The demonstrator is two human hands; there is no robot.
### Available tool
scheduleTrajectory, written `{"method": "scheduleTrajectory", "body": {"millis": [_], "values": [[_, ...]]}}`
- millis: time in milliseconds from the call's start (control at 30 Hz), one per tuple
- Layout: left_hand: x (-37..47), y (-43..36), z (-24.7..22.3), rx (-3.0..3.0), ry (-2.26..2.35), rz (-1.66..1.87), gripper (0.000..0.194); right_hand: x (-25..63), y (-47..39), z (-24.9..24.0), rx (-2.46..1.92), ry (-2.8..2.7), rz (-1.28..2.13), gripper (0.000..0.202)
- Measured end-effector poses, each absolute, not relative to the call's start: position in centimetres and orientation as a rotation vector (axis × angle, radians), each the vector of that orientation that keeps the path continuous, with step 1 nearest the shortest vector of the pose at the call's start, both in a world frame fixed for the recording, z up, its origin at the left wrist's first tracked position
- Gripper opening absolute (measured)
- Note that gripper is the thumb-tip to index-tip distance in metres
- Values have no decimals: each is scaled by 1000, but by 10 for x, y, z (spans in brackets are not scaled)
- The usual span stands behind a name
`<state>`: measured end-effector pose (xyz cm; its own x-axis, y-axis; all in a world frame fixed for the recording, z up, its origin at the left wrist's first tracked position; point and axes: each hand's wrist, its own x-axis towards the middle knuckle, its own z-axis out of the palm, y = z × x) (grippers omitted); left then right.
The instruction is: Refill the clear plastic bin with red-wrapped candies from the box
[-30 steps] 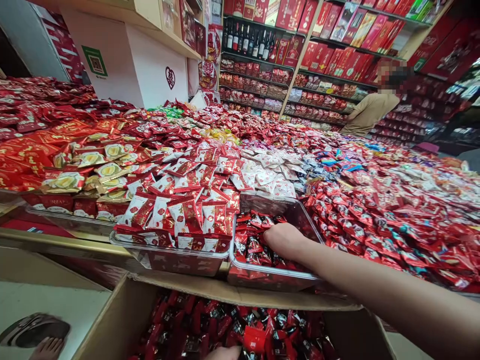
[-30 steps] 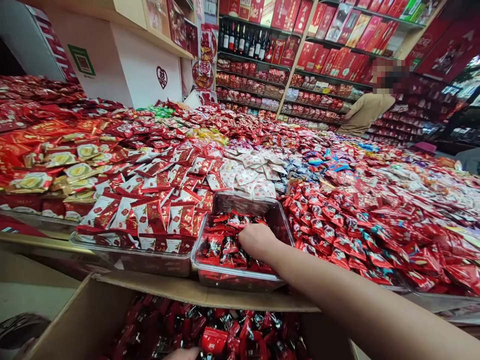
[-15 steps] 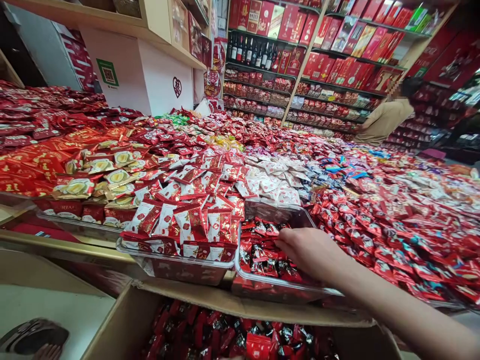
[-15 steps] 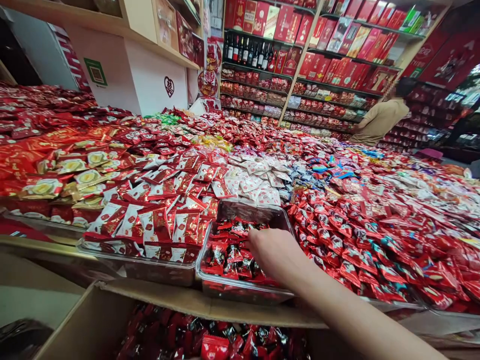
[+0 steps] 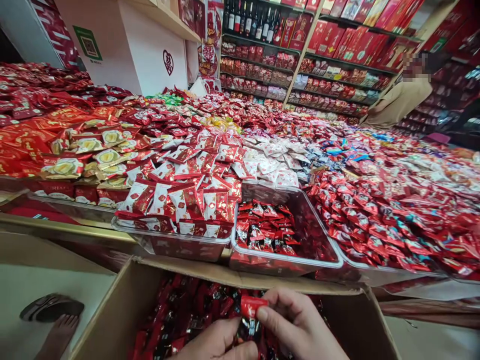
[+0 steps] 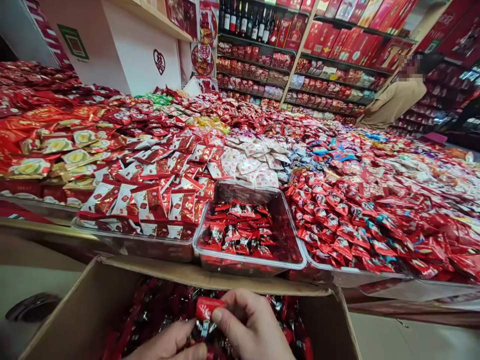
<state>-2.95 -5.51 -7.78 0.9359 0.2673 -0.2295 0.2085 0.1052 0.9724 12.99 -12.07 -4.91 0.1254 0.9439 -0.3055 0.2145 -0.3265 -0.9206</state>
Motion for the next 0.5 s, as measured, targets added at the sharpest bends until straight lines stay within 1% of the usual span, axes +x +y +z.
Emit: {"method": "scheduleTrajectory", "body": {"millis": [67, 200, 233, 333, 400, 500], "values": [[-32, -56, -69, 1486, 414, 57, 52, 131, -119, -43, -1614, -1060, 1313, 33], [-35, -57, -62, 1438, 439, 98, 45, 126, -120, -41, -1498, -942, 1335, 27], [-35, -57, -63, 1413, 438, 109, 43, 122, -122, -44, -1450, -910, 1328, 28], [-35, -58, -66, 1398, 426, 122, 44, 111, -129, -48, -1353, -871, 1296, 43], [-35, -58, -68, 1408, 421, 117, 45, 110, -133, -41, -1386, -928, 1208, 40], [-35, -57, -72, 1381, 416, 91, 45, 129, -129, -11, -1486, -1097, 894, 31]]}}
